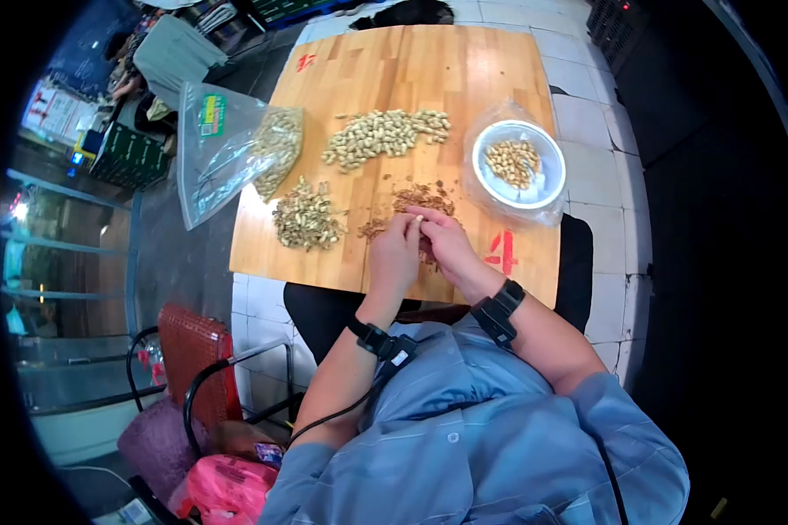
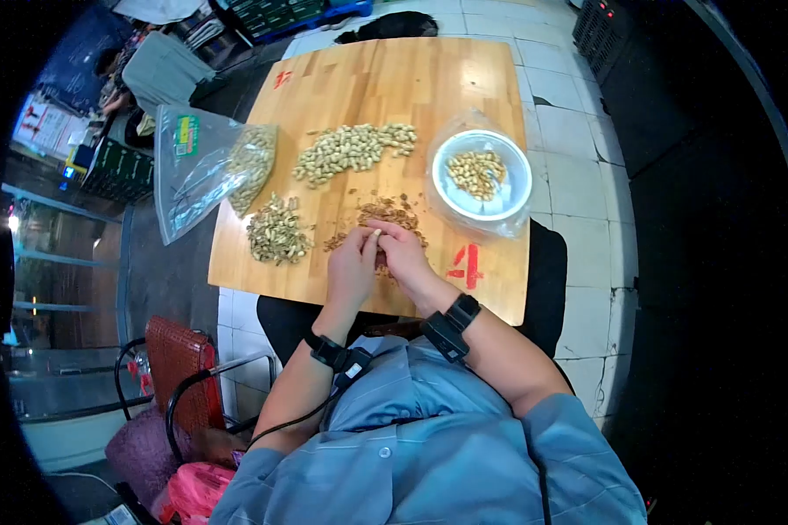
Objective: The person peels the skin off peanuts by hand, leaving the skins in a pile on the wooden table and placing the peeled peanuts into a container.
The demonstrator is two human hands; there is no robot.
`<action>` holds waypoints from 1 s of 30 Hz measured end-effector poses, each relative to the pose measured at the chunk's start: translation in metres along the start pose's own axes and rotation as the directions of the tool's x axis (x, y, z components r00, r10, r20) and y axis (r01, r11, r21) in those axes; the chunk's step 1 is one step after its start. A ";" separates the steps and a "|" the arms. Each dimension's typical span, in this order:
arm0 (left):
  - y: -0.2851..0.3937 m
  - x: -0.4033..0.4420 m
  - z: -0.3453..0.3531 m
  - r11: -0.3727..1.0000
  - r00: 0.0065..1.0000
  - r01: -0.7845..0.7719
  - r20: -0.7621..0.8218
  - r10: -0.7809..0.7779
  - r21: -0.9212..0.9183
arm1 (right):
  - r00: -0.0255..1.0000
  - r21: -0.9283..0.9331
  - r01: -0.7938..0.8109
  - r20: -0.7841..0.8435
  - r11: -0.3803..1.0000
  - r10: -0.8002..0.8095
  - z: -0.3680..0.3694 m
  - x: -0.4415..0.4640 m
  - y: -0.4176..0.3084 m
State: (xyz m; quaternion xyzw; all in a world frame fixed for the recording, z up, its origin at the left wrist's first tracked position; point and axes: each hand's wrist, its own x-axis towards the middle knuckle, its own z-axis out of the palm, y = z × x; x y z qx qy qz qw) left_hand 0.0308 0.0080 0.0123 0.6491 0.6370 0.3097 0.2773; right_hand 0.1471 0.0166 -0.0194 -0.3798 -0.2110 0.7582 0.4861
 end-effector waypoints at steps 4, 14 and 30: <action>-0.003 0.000 -0.001 0.998 0.998 -0.057 0.011 0.057 0.019 | 1.000 0.000 -0.027 -0.001 1.000 0.027 -0.002 0.002 -0.002; -0.029 0.001 -0.033 0.995 0.995 0.016 -0.096 -0.025 -0.101 | 0.998 -0.092 0.017 -0.059 0.996 -0.022 -0.019 0.008 -0.008; -0.063 0.029 -0.062 0.803 0.969 0.218 0.025 -0.246 -0.554 | 0.999 -0.245 -0.013 -0.039 0.969 0.003 -0.011 0.006 -0.032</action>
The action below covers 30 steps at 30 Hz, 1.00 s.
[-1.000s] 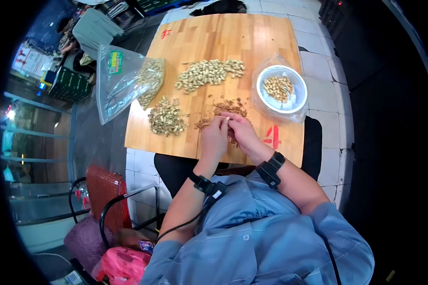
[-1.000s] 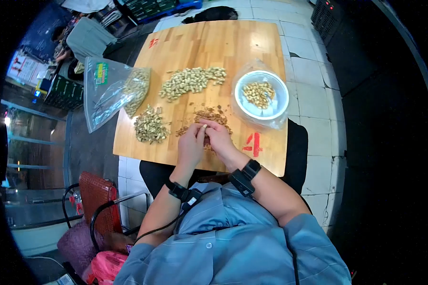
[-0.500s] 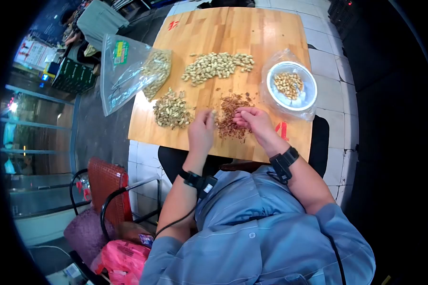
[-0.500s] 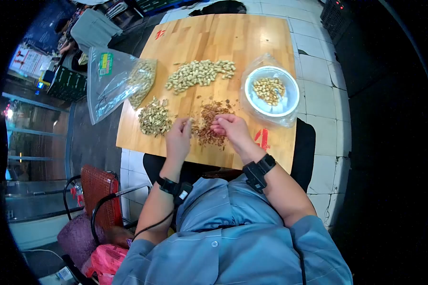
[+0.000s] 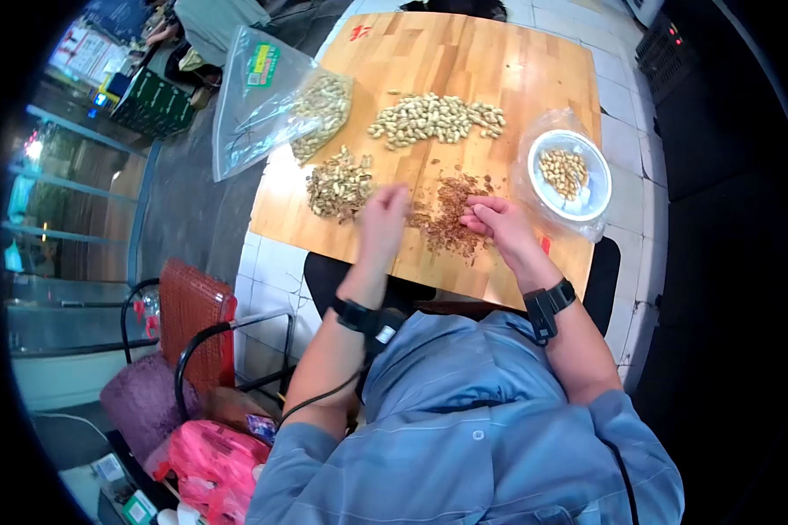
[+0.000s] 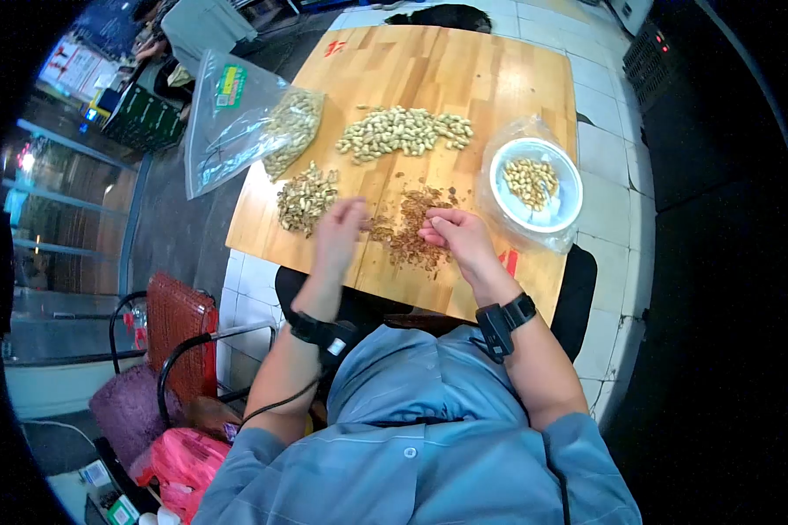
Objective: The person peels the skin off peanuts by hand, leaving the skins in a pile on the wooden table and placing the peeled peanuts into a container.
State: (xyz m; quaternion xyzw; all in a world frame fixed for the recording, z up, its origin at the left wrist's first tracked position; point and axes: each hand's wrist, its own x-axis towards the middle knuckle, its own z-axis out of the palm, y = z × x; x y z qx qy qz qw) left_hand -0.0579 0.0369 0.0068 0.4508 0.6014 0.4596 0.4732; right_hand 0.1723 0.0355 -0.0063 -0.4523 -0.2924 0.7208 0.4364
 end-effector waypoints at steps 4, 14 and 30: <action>-0.005 -0.023 0.059 0.764 0.942 0.325 0.265 -0.207 -0.557 | 0.999 -0.068 0.002 0.033 0.998 0.000 0.012 -0.004 -0.005; 0.001 -0.030 0.091 0.596 0.910 0.412 0.343 -0.234 -0.689 | 0.988 -0.260 0.152 0.049 0.954 -0.145 0.027 -0.009 0.003; -0.023 -0.022 0.068 0.378 0.921 0.388 0.343 -0.184 -0.841 | 0.985 -0.258 0.155 -0.035 0.954 -0.170 0.037 -0.009 -0.010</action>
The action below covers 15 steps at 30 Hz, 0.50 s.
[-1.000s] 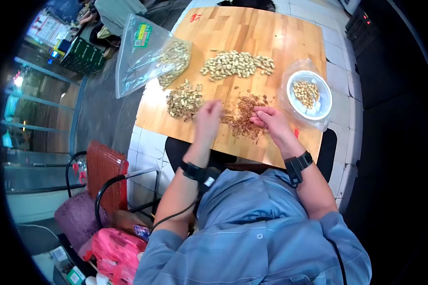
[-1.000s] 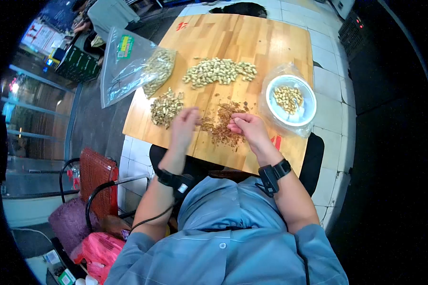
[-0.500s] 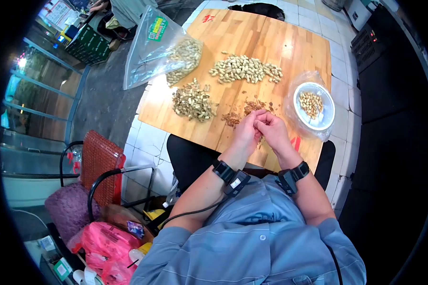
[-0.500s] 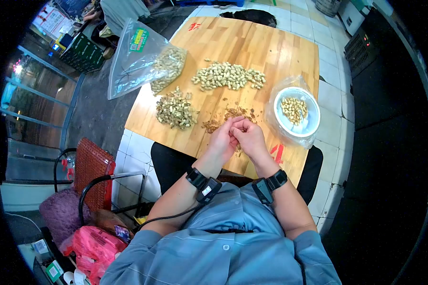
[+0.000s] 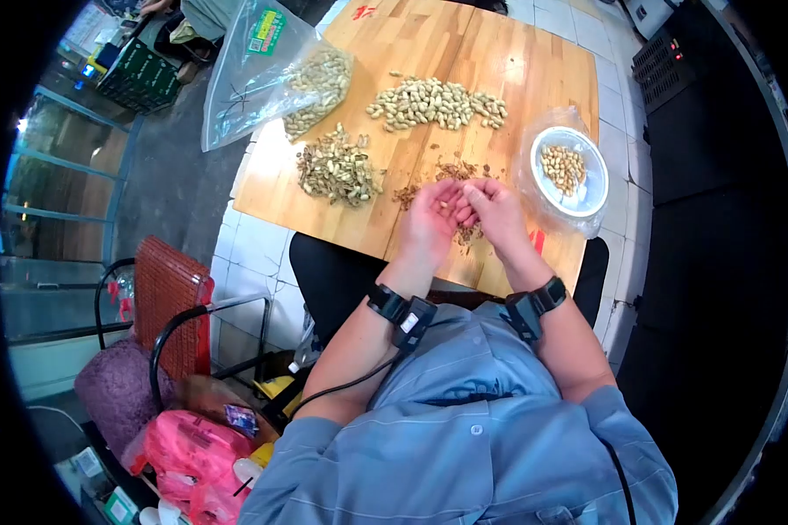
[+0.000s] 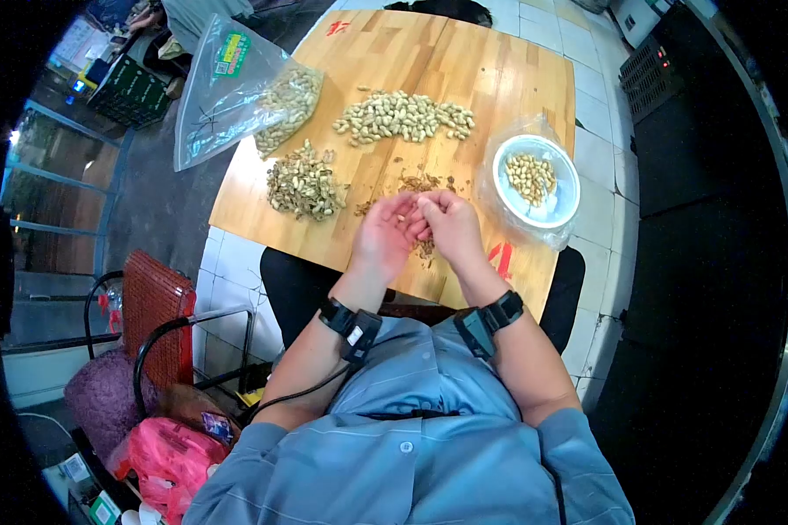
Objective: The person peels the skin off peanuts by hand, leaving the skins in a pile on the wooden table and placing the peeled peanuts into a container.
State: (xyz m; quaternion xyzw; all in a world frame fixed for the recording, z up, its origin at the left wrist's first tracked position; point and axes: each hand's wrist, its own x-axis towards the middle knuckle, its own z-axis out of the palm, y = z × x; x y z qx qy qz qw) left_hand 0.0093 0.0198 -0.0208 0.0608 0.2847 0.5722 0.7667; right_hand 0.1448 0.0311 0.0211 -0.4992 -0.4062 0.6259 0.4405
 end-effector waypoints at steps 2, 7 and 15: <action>0.014 -0.008 0.013 0.999 0.992 -0.020 -0.122 0.016 -0.031 | 0.999 -0.005 -0.044 0.015 0.999 0.044 -0.012 0.004 0.001; 0.031 -0.006 0.008 0.986 0.994 -0.104 0.034 0.101 0.131 | 0.991 0.030 -0.130 0.040 0.991 0.129 -0.025 0.007 0.019; 0.008 0.019 0.122 0.825 0.989 -0.078 0.148 -0.007 0.559 | 0.967 0.200 -0.246 0.126 0.949 0.224 -0.038 0.001 0.026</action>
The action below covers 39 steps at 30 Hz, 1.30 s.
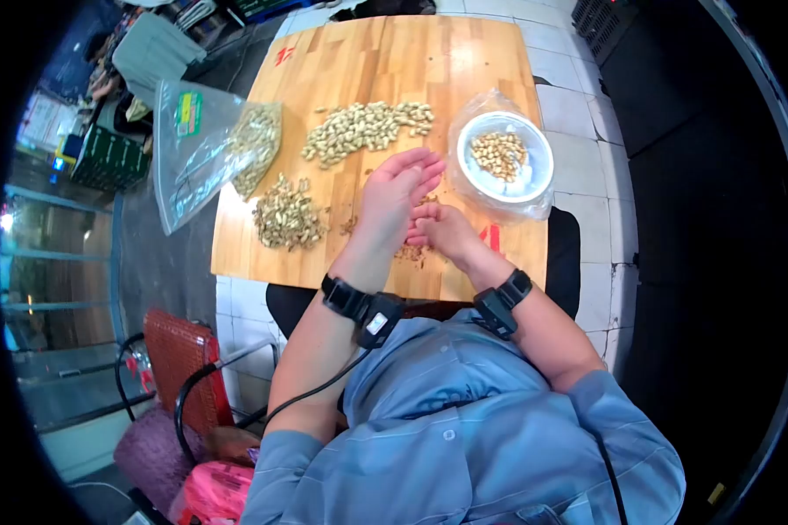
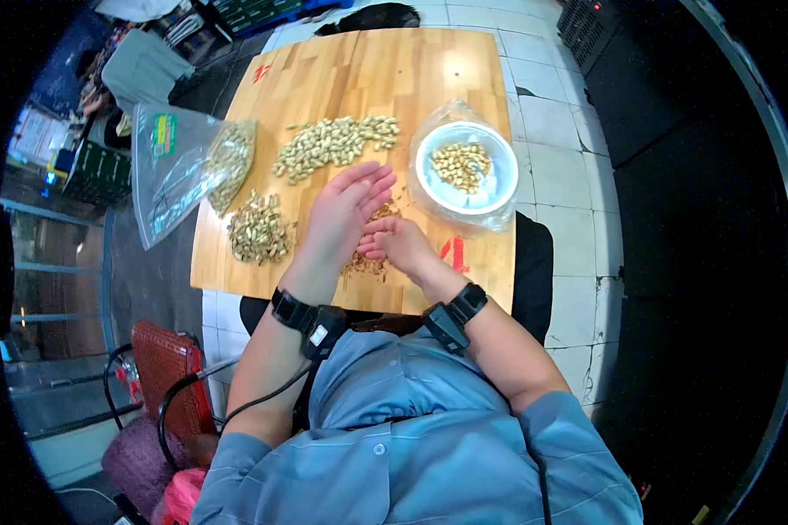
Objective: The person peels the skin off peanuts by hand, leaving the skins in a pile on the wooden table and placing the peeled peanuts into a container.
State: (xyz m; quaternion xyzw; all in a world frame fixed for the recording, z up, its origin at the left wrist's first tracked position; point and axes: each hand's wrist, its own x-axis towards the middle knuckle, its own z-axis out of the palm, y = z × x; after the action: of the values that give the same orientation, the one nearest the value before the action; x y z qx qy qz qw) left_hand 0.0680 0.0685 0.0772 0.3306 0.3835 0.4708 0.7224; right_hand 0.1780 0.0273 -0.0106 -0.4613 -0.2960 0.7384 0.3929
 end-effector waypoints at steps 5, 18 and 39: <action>-0.017 0.054 0.058 0.988 0.995 0.010 0.092 -0.025 0.157 | 0.998 -0.058 0.050 0.049 0.997 -0.047 -0.011 -0.007 -0.001; -0.020 -0.002 -0.015 0.988 0.984 -0.001 -0.175 0.028 0.152 | 0.986 -0.085 0.168 0.010 0.982 -0.168 -0.021 -0.008 -0.006; -0.071 -0.043 -0.056 0.873 0.971 0.170 -0.075 -0.229 -0.457 | 0.954 -0.314 0.286 0.005 0.905 -0.300 0.017 -0.009 0.000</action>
State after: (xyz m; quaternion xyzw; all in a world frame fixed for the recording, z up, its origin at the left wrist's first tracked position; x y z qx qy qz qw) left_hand 0.0385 0.0113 0.0009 0.0837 0.3422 0.4893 0.7978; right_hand 0.1648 0.0185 -0.0003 -0.4837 -0.4660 0.6049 0.4278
